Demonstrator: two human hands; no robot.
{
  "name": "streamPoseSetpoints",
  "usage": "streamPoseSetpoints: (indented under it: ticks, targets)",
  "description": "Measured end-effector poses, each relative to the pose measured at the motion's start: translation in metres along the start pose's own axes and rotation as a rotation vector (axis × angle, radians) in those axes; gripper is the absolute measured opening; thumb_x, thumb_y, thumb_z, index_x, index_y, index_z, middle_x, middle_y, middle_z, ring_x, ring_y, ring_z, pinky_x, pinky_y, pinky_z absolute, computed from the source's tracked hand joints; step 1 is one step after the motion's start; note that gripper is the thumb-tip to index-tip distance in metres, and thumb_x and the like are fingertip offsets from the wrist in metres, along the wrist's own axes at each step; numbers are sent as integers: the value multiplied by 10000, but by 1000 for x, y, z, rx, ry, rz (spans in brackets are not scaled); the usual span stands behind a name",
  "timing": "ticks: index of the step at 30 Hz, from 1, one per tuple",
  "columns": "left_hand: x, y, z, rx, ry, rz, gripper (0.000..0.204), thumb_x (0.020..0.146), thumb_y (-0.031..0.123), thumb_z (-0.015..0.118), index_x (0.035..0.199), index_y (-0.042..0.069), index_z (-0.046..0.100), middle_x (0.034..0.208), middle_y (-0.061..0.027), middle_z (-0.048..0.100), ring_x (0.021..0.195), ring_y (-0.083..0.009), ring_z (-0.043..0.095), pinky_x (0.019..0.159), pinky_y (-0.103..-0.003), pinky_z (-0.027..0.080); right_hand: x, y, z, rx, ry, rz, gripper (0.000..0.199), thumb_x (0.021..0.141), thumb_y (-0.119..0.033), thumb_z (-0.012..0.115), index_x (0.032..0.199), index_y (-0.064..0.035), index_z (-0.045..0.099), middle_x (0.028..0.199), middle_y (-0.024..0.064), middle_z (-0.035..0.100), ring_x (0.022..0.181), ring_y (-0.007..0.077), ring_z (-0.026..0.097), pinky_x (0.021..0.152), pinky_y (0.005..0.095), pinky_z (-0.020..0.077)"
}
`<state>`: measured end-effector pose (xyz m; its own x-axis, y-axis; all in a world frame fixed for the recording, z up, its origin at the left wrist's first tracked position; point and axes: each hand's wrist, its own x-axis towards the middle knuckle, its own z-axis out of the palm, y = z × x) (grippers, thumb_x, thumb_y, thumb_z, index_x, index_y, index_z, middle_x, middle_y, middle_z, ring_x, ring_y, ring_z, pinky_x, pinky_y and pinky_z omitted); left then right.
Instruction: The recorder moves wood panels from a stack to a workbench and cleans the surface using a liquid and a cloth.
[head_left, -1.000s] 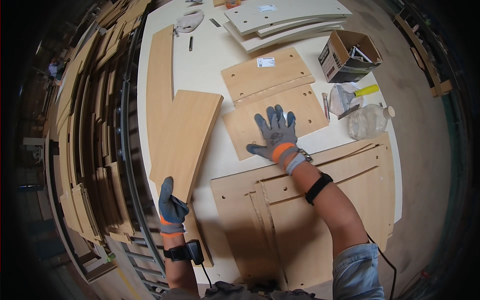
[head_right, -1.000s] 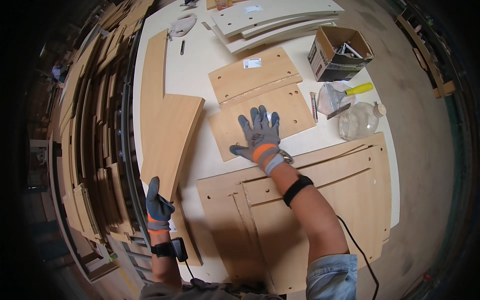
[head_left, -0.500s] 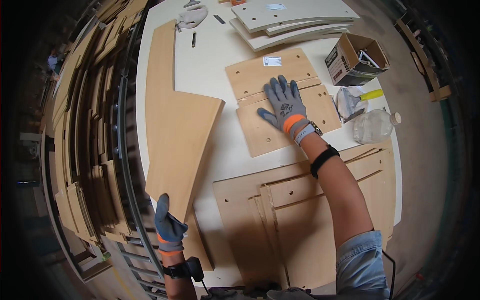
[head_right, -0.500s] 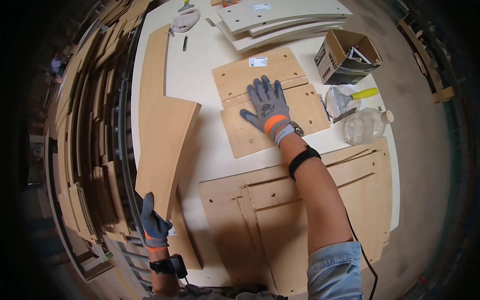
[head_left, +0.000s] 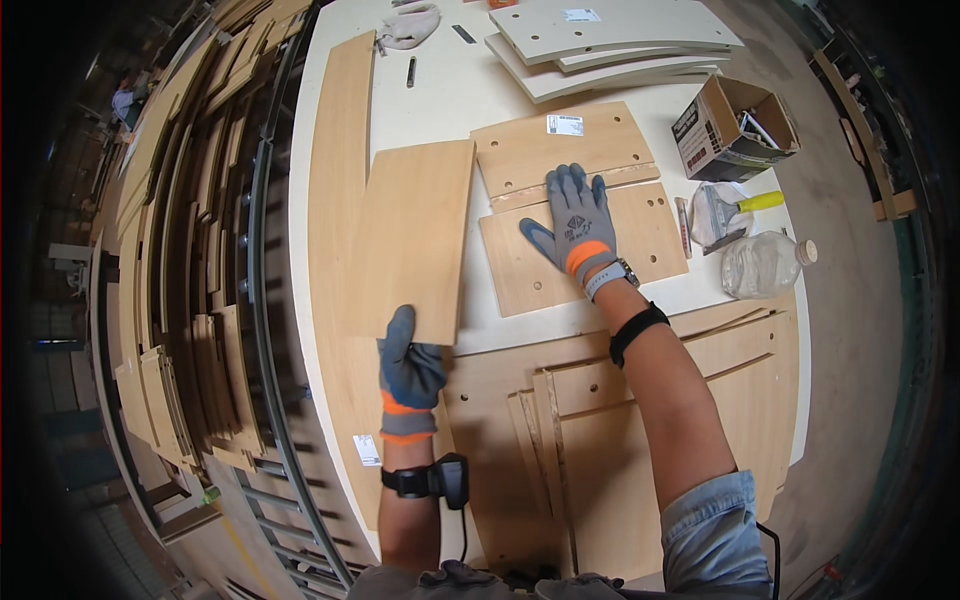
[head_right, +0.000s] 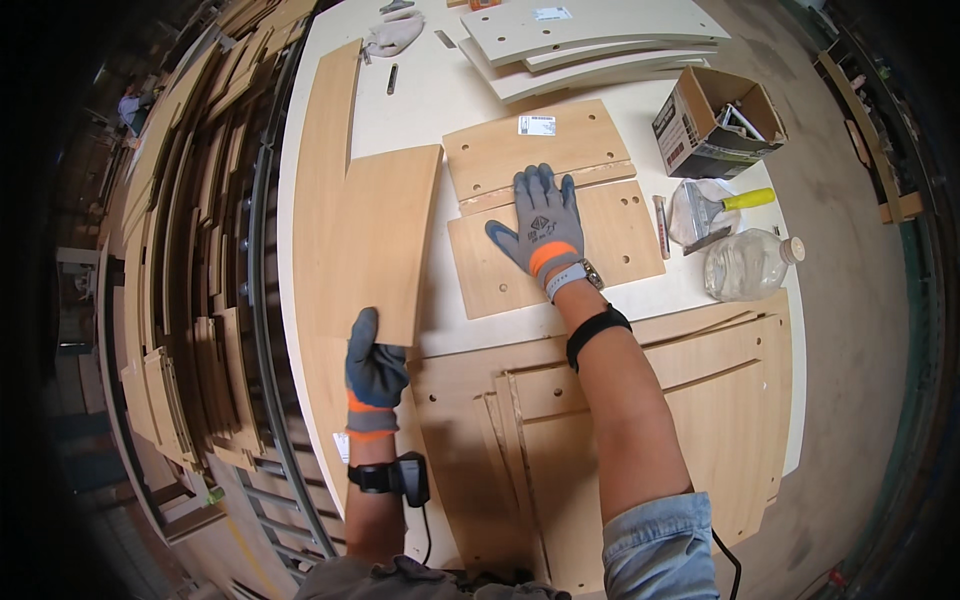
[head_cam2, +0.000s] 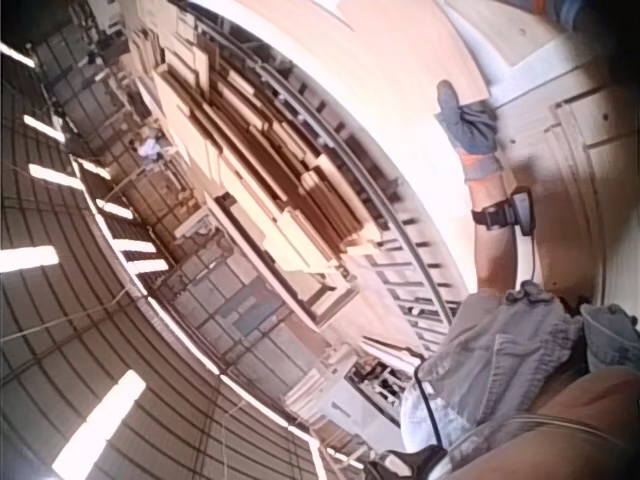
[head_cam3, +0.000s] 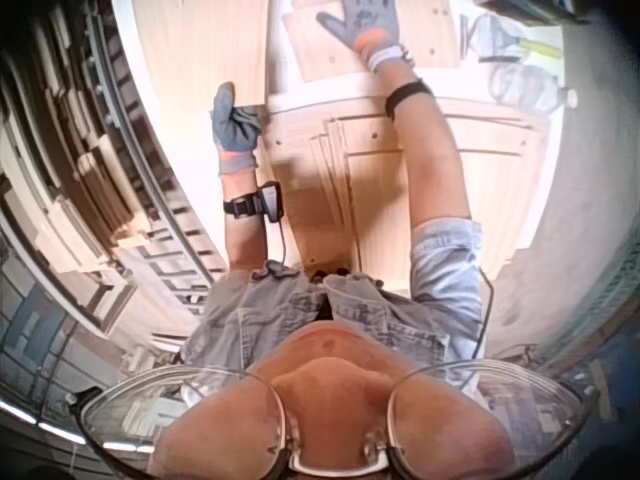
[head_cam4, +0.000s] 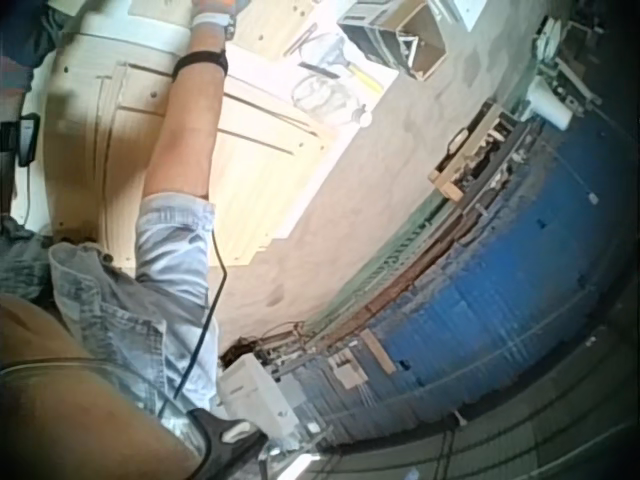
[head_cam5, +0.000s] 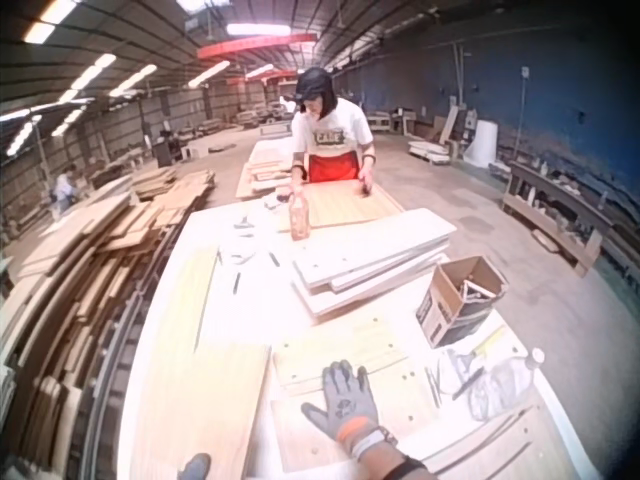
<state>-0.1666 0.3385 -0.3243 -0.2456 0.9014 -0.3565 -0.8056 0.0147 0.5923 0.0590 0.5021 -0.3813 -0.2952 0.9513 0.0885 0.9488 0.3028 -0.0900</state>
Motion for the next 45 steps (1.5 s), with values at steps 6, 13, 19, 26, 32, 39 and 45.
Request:
streamPoseSetpoints:
  ticks: [6, 13, 19, 26, 32, 39, 45]
  targets:
    - [26, -37, 2, -103, 25, 67, 280, 898, 74, 580, 1143, -56, 538, 1065, -136, 613, 934, -190, 626, 765, -245, 547, 1, -5, -6, -55, -25, 16, 801, 892, -606, 362, 1433, -19, 292, 1500, 146, 278, 1416, 306, 178, 1147, 487, 92]
    - [33, -57, 0, -25, 88, 28, 243, 901, 104, 604, 1113, -5, 558, 1072, -87, 617, 960, -159, 617, 766, -242, 555, 2, 5, -1, -30, -28, 26, 799, 893, -603, 365, 1438, -23, 282, 1502, 146, 274, 1420, 296, 173, 1147, 486, 89]
    - [34, -48, 6, 77, 202, -92, 196, 869, 101, 653, 1042, 44, 580, 956, -56, 642, 837, -143, 655, 673, -248, 583, 9, 16, 1, -53, 13, 53, 790, 896, -608, 352, 1445, -43, 289, 1513, 118, 265, 1429, 265, 150, 1157, 468, 59]
    - [35, -50, 1, 160, 264, -100, 128, 852, 149, 687, 920, 86, 598, 749, -14, 625, 581, -86, 595, 522, -216, 542, 7, 16, -1, -57, 0, 54, 791, 893, -608, 356, 1440, -40, 300, 1508, 121, 277, 1425, 274, 168, 1154, 479, 77]
    - [39, -49, -13, 141, 207, -78, 112, 849, 145, 692, 873, 87, 600, 689, -5, 604, 536, -89, 577, 475, -205, 503, 7, 0, -4, 8, 14, 47, 811, 878, -608, 374, 1446, -35, 286, 1506, 136, 281, 1425, 278, 172, 1155, 488, 57]
    - [35, -53, 1, 244, 207, -112, 277, 865, 266, 687, 694, 145, 505, 500, 19, 454, 417, -82, 409, 394, -228, 340, 6, -4, -3, 74, 36, 57, 809, 889, -598, 369, 1440, -12, 280, 1499, 151, 280, 1417, 280, 185, 1158, 471, 53]
    - [33, -49, 0, 319, 268, -119, 318, 861, 295, 688, 664, 133, 497, 499, 6, 454, 416, -88, 397, 405, -236, 331, 7, -8, 1, 81, 45, 60, 799, 887, -599, 375, 1438, -26, 294, 1504, 130, 280, 1421, 270, 174, 1158, 476, 49]
